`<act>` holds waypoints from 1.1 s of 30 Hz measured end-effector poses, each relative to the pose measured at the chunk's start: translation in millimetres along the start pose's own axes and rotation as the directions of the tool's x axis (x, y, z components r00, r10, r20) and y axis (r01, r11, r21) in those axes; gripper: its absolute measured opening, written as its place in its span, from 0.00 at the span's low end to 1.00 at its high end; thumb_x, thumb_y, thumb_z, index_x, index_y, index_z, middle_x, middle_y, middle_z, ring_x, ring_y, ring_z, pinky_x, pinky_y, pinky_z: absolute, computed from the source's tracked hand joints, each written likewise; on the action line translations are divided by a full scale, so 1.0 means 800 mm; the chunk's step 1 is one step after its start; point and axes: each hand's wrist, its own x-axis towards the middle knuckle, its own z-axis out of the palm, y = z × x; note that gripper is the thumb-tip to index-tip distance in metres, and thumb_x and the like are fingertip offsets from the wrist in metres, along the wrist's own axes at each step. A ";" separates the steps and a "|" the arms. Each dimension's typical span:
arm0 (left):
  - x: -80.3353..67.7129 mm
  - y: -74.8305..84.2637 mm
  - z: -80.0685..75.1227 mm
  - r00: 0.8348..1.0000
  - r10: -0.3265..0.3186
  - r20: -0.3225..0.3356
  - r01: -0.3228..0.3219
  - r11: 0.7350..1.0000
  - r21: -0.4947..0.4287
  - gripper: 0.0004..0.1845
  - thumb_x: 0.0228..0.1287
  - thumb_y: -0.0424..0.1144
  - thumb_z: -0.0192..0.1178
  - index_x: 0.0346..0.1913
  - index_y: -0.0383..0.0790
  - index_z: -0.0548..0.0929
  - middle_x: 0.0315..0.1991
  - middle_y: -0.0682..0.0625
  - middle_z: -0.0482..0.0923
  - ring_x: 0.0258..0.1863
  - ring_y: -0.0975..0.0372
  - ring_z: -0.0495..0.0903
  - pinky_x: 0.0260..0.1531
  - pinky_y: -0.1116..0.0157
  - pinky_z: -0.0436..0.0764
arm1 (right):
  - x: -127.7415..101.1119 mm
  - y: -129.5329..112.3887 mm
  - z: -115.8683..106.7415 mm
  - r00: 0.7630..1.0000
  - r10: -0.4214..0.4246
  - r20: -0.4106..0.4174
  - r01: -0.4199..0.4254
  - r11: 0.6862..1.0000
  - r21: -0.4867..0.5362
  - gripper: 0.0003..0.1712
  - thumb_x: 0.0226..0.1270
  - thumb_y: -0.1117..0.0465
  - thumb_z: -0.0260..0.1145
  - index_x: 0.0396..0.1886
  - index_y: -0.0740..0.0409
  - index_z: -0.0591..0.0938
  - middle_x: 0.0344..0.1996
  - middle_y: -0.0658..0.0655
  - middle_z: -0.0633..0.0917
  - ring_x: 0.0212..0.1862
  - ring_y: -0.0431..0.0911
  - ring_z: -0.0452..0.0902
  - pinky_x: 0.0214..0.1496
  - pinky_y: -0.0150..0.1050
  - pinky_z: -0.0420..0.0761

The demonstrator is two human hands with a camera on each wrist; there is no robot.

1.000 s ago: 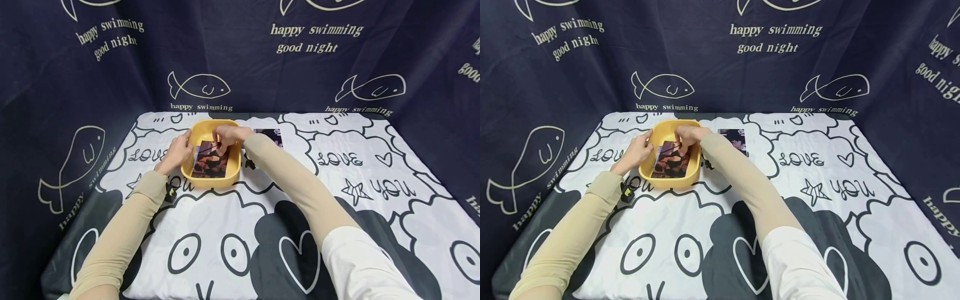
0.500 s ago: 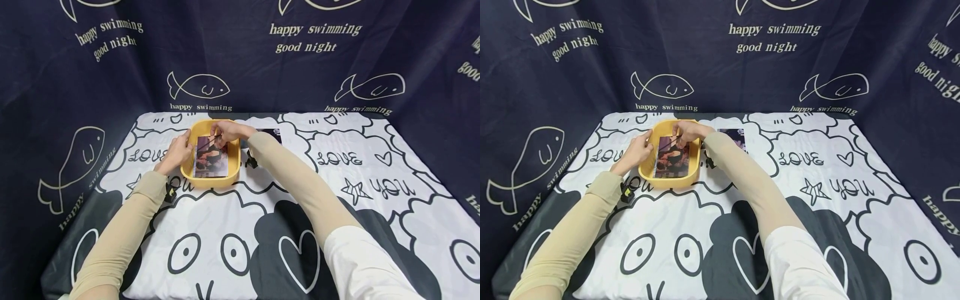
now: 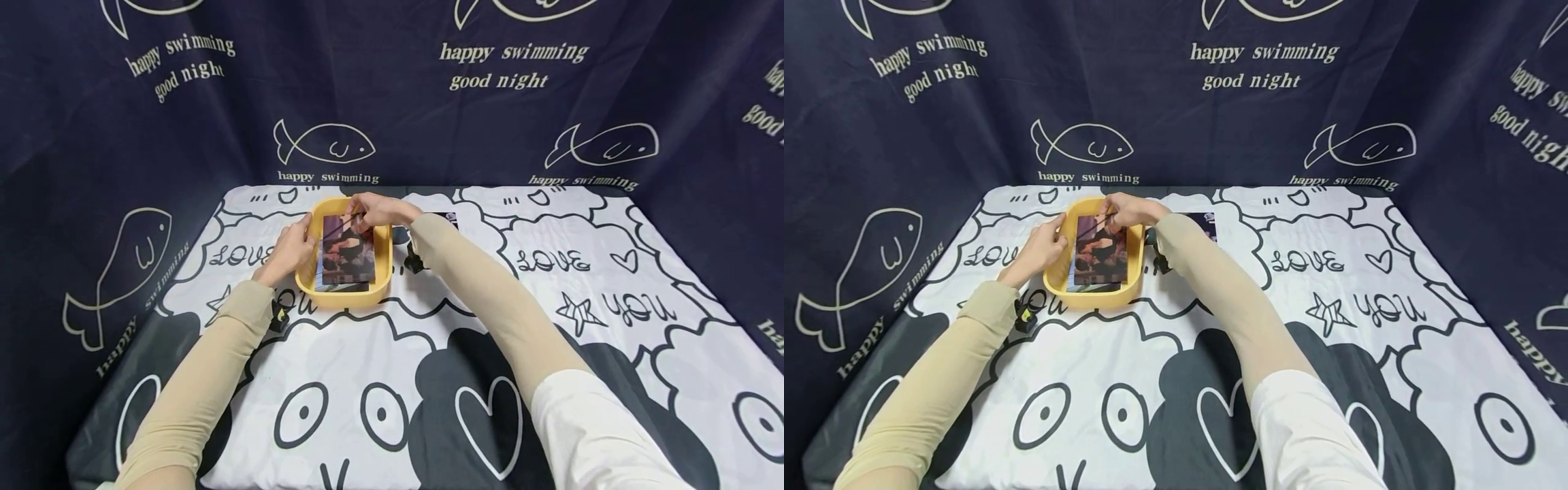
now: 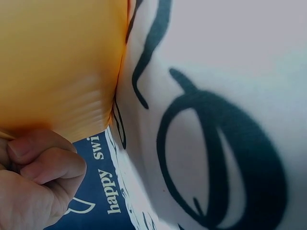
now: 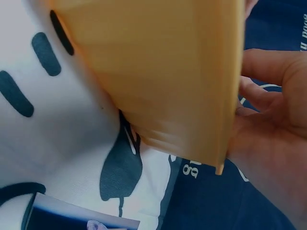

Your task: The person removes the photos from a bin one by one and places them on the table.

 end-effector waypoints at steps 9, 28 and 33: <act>0.000 -0.002 0.003 1.000 0.012 0.000 -0.012 1.000 -0.008 0.34 0.67 0.31 0.45 0.75 0.31 0.50 0.66 0.28 0.65 0.45 0.44 0.77 0.53 0.50 0.76 | -0.015 -0.007 -0.028 0.996 -0.010 -0.084 0.016 0.998 0.067 0.26 0.55 0.79 0.61 0.55 0.65 0.70 0.45 0.57 0.75 0.44 0.45 0.71 0.44 0.32 0.75; 0.001 0.000 0.001 1.000 0.001 0.025 -0.001 1.000 -0.008 0.35 0.66 0.29 0.43 0.75 0.31 0.48 0.66 0.28 0.65 0.47 0.44 0.77 0.54 0.51 0.75 | -0.120 0.078 -0.129 0.982 0.085 -0.166 -0.062 0.988 0.141 0.22 0.64 0.74 0.59 0.57 0.63 0.70 0.37 0.53 0.79 0.37 0.41 0.74 0.43 0.36 0.77; 0.000 0.000 0.002 1.000 0.009 0.021 -0.009 1.000 -0.002 0.35 0.66 0.29 0.43 0.75 0.31 0.48 0.67 0.28 0.63 0.47 0.44 0.77 0.55 0.50 0.76 | -0.157 0.124 -0.152 0.974 0.145 -0.173 -0.120 0.982 0.146 0.24 0.64 0.75 0.58 0.59 0.65 0.68 0.36 0.52 0.77 0.38 0.41 0.74 0.45 0.34 0.77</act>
